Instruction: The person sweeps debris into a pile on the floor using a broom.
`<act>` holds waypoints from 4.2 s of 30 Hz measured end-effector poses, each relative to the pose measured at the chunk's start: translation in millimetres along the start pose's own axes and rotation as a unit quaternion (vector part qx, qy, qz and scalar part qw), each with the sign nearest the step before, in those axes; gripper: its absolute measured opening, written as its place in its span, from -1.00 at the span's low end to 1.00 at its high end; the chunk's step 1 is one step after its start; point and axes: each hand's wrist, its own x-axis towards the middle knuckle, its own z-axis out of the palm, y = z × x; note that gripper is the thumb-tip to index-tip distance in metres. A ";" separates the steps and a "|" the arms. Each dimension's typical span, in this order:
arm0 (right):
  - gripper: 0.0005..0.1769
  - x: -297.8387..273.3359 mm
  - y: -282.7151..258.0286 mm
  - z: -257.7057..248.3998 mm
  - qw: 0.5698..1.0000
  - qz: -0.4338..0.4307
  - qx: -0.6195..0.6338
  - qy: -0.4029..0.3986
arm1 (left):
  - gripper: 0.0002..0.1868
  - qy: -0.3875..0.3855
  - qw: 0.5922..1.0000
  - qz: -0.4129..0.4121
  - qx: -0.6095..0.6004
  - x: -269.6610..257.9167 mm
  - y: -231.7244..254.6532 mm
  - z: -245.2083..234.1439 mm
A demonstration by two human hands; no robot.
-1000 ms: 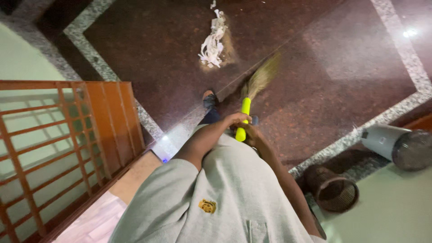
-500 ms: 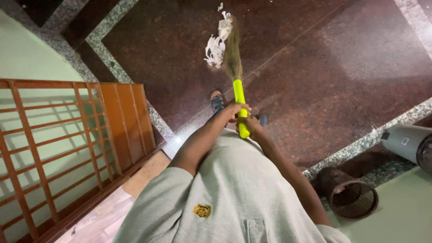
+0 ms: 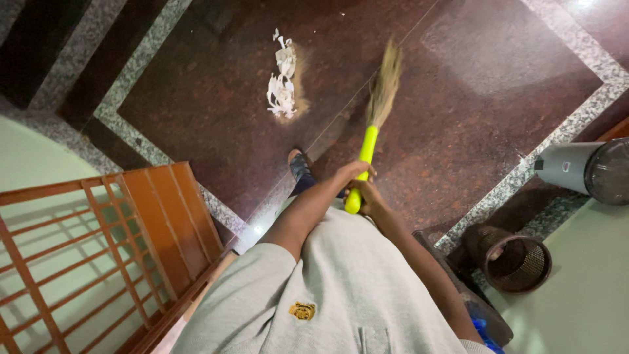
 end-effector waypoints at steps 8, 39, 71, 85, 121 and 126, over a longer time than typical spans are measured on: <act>-0.88 18.9 4.5 5.7 0.983 0.140 0.008 -0.116 | -0.53 -0.039 0.995 -0.072 -0.053 -24.6 -29.8 -13.5; -0.78 -27.0 -18.1 49.1 0.984 -0.041 -0.170 -0.019 | -0.48 0.080 0.951 0.001 -0.297 -33.4 -14.0 -45.1; -0.88 6.2 35.6 43.5 0.982 0.156 0.024 -0.106 | -0.46 0.010 0.985 -0.124 0.121 -57.0 -45.7 -35.1; -0.83 10.7 31.8 57.4 0.991 0.064 0.017 -0.116 | -0.34 0.116 0.973 -0.138 0.145 -63.4 -32.1 -41.1; -0.86 -3.6 35.9 25.9 0.977 0.132 0.097 -0.139 | -0.50 0.045 0.995 -0.084 0.036 -52.9 -54.4 -6.6; -0.96 5.5 22.5 42.8 0.981 0.158 0.025 -0.105 | -0.43 0.056 0.992 -0.058 -0.094 -60.9 -53.7 -28.2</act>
